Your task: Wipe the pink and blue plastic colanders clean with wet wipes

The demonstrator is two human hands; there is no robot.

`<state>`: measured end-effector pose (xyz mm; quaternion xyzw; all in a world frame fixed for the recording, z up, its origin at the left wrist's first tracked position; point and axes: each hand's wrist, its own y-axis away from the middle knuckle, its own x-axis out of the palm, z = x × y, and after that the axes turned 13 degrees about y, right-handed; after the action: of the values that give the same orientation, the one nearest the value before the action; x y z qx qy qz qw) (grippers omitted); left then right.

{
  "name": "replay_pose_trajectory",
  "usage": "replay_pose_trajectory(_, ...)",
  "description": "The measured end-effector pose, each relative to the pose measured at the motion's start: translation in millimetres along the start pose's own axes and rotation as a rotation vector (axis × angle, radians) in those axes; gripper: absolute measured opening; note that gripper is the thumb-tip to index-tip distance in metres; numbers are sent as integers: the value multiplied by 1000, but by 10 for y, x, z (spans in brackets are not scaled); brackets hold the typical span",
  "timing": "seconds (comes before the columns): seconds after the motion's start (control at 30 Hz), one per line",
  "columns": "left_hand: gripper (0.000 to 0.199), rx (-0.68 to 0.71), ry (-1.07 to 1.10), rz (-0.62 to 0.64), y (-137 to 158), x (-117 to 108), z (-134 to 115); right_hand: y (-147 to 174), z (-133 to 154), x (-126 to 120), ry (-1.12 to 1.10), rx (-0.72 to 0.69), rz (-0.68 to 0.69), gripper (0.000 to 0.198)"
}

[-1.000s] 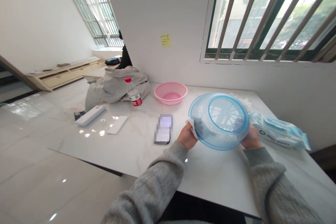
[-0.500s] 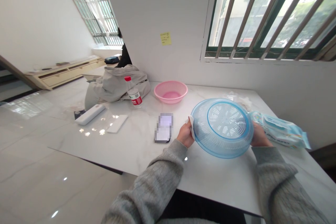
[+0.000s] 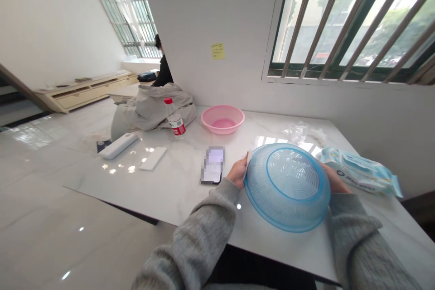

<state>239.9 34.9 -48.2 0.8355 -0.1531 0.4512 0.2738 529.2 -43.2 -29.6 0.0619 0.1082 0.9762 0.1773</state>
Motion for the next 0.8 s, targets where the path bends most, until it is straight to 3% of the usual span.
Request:
replay_pose_trajectory(0.1, 47, 78, 85, 30, -16, -2, 10, -106, -18, -55, -137, 113, 46, 27)
replay_pose_trajectory(0.2, 51, 156, 202, 73, -21, 41, 23, -170, -48, -73, -247, 99, 94, 32)
replay_pose_trajectory(0.3, 47, 233, 296, 91, -16, 91, 55, -138, -92, 64, -247, 30, 230, 44)
replay_pose_trajectory(0.4, 41, 198, 319, 119, 18, 112, 111, -66, -148, 299, -234, 25, 357, 56)
replay_pose_trajectory(0.5, 51, 40, 228, 229, 95, 122, 163, -41, -213, 454, -290, -10, 289, 40)
replay_pose_trajectory(0.6, 56, -71, 98, 318, 196, 159, 189, -74, -255, 461, -355, -55, 156, 27)
replay_pose_trajectory(0.73, 47, -80, 69, 413, 293, 228, 204, -105, -243, 399, -367, -115, 114, 25)
replay_pose_trajectory(0.8, 44, -58, 86, 386, 300, 239, 215, -99, -228, 395, -352, -141, 116, 26)
